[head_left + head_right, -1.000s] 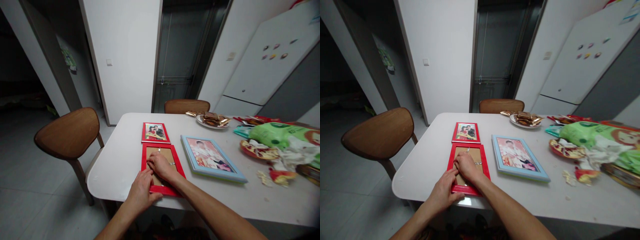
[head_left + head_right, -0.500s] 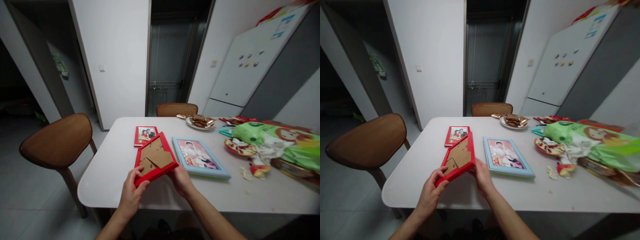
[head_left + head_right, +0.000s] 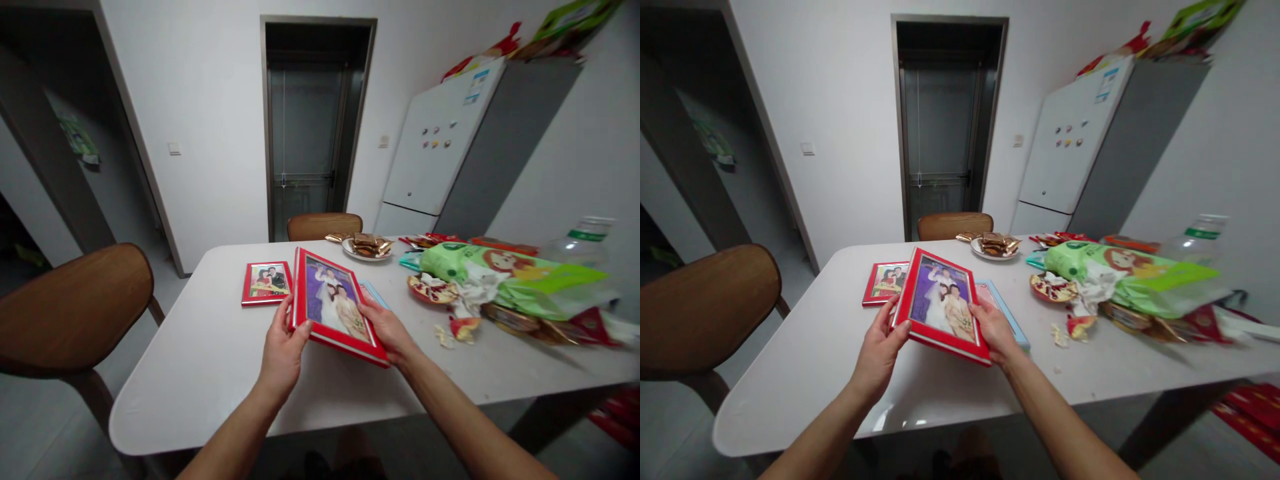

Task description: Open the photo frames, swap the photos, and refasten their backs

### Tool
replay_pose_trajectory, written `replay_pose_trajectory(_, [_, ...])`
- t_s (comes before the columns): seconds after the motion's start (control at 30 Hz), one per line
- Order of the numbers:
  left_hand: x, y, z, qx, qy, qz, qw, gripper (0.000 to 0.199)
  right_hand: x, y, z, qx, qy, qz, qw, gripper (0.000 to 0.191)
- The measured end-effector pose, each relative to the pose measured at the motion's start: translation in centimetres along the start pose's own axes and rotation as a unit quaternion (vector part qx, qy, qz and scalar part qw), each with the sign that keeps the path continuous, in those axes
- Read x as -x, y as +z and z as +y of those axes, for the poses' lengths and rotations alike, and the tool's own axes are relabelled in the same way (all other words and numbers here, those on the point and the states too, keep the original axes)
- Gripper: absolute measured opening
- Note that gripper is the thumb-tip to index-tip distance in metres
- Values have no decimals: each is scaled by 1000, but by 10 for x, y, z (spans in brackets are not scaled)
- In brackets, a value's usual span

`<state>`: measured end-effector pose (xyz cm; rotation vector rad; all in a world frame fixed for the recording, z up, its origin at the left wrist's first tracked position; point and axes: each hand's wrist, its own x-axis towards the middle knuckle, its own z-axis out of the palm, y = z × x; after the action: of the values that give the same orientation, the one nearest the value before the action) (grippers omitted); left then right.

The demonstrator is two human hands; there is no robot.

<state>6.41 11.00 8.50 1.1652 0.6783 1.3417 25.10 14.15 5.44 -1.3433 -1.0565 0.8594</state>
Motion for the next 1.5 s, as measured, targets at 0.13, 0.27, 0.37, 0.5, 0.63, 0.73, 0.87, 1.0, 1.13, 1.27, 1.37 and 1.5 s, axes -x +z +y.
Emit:
replay_pose_trajectory(0.13, [-17, 16, -48, -58, -16, -25, 998, 50, -34, -46, -2, 60, 60, 13, 996, 33])
replay_pose_trajectory(0.27, [-30, 23, -89, -275, -15, -20, 961, 40, -60, -70, 16, 216, 44, 33, 975, 37])
replay_pose_trajectory(0.37, [-34, 23, -102, -354, -23, -13, 935, 41, -71, -78, 33, 275, 39, 37, 960, 44])
replay_pose_trajectory(0.5, [-36, 20, -103, -396, -24, -32, 917, 40, -77, -81, 40, 351, 20, 54, 935, 48])
replay_pose_trajectory(0.63, [-49, 8, -97, -457, -19, -50, 888, 39, -70, -71, 30, 436, -10, 74, 897, 42])
replay_pose_trajectory(0.73, [-74, -16, -89, -525, -8, -39, 850, 45, -50, -47, 20, 438, -145, 81, 883, 38])
replay_pose_trajectory(0.87, [-109, -59, -77, -618, -11, -30, 786, 50, -8, 2, 8, 363, -276, -13, 890, 33])
replay_pose_trajectory(1.0, [-113, -82, -68, -673, -10, -56, 738, 48, 21, 45, 6, 321, -297, -116, 892, 31])
replay_pose_trajectory(1.13, [-76, -86, -52, -697, 9, -81, 712, 42, 29, 64, 16, 341, -272, -140, 889, 36])
replay_pose_trajectory(1.27, [-10, -91, -28, -709, 16, -125, 694, 50, 30, 70, 27, 363, -265, -120, 885, 42])
replay_pose_trajectory(1.37, [36, -91, -18, -706, 25, -164, 688, 63, 32, 75, 32, 356, -275, -118, 886, 41])
replay_pose_trajectory(1.5, [68, -85, -23, -715, 39, -174, 676, 55, 37, 81, 36, 342, -269, -134, 890, 39])
